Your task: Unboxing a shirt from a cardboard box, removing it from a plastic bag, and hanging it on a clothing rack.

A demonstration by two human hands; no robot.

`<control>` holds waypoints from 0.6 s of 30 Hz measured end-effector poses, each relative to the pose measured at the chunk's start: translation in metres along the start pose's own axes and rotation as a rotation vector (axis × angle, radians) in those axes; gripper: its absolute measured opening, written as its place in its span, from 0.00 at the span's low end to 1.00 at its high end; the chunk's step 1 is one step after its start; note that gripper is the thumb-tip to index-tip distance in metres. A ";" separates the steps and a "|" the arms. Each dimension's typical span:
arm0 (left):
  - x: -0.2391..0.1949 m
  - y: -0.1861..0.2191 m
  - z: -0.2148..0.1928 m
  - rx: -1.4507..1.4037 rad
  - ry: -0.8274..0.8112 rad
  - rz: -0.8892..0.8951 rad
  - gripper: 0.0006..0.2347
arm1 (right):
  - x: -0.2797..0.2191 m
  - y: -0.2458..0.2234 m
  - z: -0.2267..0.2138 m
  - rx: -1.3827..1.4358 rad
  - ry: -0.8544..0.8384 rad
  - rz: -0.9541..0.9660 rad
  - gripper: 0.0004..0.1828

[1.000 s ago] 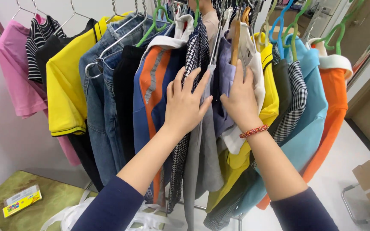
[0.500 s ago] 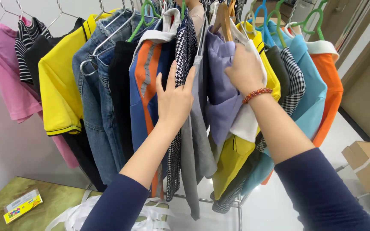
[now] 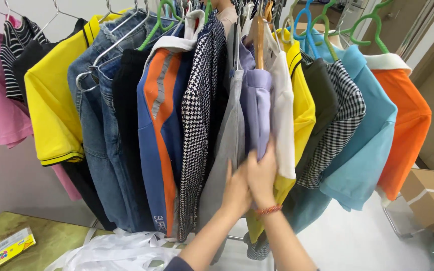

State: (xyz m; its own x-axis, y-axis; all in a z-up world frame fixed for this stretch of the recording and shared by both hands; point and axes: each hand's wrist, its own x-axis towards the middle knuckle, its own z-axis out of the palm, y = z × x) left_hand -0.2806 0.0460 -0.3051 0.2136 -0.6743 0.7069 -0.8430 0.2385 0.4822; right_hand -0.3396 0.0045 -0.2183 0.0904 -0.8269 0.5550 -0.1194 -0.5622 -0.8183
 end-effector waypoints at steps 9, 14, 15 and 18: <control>-0.082 -0.048 0.012 0.110 -0.338 -0.588 0.14 | -0.110 0.306 0.040 -0.623 -0.665 0.394 0.19; -0.112 -0.018 -0.009 -0.036 -0.411 -0.647 0.14 | -0.132 0.246 -0.002 -0.538 -0.606 0.454 0.22; -0.123 -0.023 -0.005 -0.035 -0.413 -0.650 0.14 | -0.128 0.205 -0.019 -0.537 -0.609 0.457 0.22; -0.154 -0.027 0.006 -0.091 -0.453 -0.698 0.15 | -0.107 0.095 -0.078 -0.102 -0.130 0.064 0.11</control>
State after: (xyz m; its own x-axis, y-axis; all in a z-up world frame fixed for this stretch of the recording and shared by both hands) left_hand -0.2931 0.1395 -0.4302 0.4363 -0.8991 -0.0362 -0.5435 -0.2954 0.7857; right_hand -0.4373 0.0387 -0.3438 0.2058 -0.8570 0.4725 -0.2282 -0.5115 -0.8284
